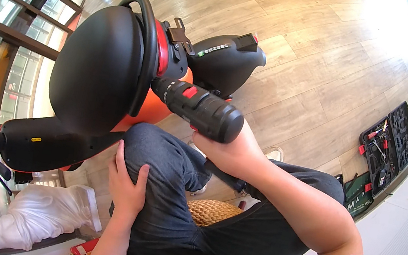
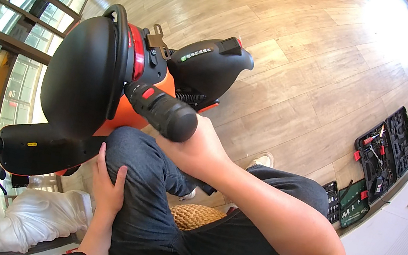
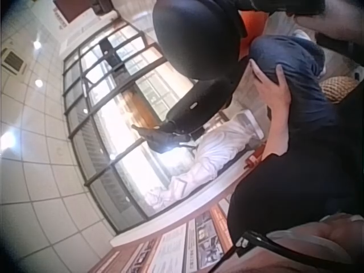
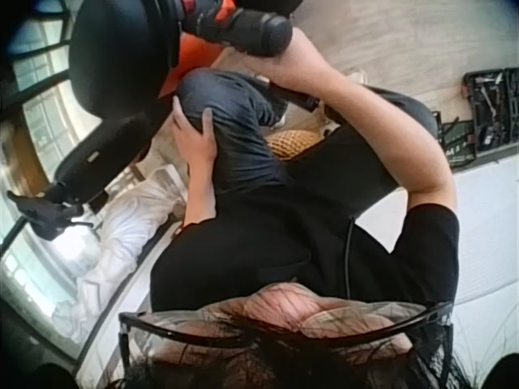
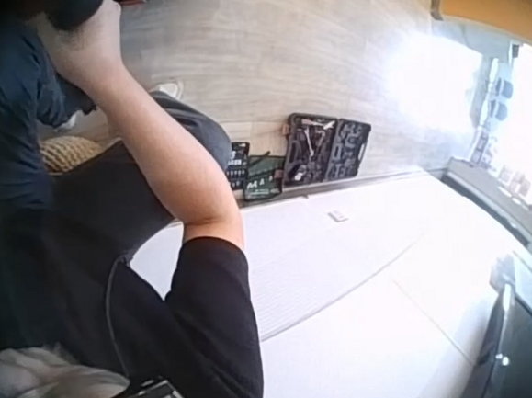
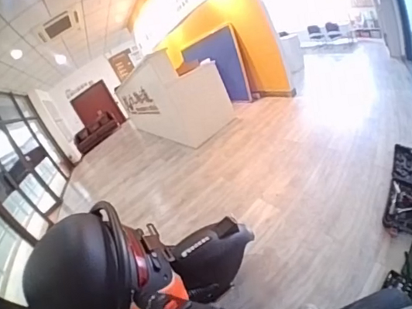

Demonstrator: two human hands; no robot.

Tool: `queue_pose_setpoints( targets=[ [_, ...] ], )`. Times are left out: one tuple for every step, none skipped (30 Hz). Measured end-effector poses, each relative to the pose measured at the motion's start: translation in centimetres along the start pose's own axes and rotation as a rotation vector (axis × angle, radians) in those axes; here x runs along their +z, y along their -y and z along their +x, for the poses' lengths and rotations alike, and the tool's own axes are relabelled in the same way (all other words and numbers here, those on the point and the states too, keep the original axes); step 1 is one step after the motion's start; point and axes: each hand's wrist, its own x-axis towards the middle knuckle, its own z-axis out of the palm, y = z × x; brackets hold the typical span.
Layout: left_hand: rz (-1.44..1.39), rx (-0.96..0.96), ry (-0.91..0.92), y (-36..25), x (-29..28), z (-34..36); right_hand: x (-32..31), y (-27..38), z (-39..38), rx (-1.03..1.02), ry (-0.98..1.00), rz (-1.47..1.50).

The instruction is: The person uses a power drill to unscrew a panel or component from an electric scooter.

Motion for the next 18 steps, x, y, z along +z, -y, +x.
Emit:
queue_pose_setpoints(
  targets=[
    [0.001, 0.001, -0.002, 0.04, 0.0, -0.01, -0.32, 0.09, -0.08, 0.0, 0.002, 0.001],
    [0.001, 0.002, -0.005, 0.08, -0.01, -0.03, -0.89, 0.39, -0.14, -0.025, 0.044, -0.087],
    [0.001, 0.001, -0.005, 0.07, -0.04, -0.04, -1.22, 0.79, -0.08, -0.051, 0.086, -0.175],
    [-0.001, -0.009, 0.0, 0.04, -0.08, -0.06, -1.27, 0.78, -0.05, -0.051, 0.087, -0.175],
    [-0.004, -0.02, 0.004, 0.01, -0.12, -0.08, -1.29, 0.77, -0.03, -0.052, 0.087, -0.183],
    [-0.005, -0.02, 0.004, -0.07, -0.15, -0.06, -1.29, 0.77, -0.02, -0.053, 0.086, -0.192],
    [-0.007, -0.021, 0.008, -0.15, -0.19, -0.03, -1.25, 0.68, -0.03, -0.053, 0.087, -0.193],
    [-0.008, -0.022, 0.012, -0.18, -0.2, -0.03, -1.19, 0.52, -0.06, -0.069, 0.085, -0.188],
    [-0.008, -0.023, 0.011, -0.09, -0.19, -0.06, -1.11, 0.43, -0.06, -0.086, 0.085, -0.184],
    [-0.007, -0.019, 0.008, 0.05, -0.14, -0.08, -1.06, 0.41, -0.04, -0.086, 0.086, -0.184],
    [-0.006, -0.014, 0.005, 0.14, -0.13, -0.11, -1.02, 0.38, -0.01, -0.078, 0.073, -0.18],
    [-0.006, -0.015, 0.006, 0.1, -0.14, -0.12, -1.02, 0.37, 0.01, -0.069, 0.06, -0.176],
    [-0.006, -0.02, 0.009, 0.01, -0.17, -0.1, -1.02, 0.37, 0.03, -0.069, 0.061, -0.177],
    [-0.006, -0.024, 0.012, -0.04, -0.17, -0.09, -1.05, 0.36, 0.05, -0.071, 0.065, -0.166],
    [-0.006, -0.025, 0.013, -0.03, -0.16, -0.08, -1.09, 0.37, 0.07, -0.074, 0.069, -0.155],
    [-0.003, -0.021, 0.01, -0.01, -0.13, -0.07, -1.14, 0.26, 0.11, -0.073, 0.07, -0.155],
    [0.0, -0.016, 0.007, -0.01, -0.11, -0.04, -1.21, 0.06, 0.16, -0.084, 0.075, -0.154],
    [0.001, -0.018, 0.008, -0.02, -0.15, -0.05, -1.25, -0.07, 0.24, -0.095, 0.082, -0.153]
  ],
)
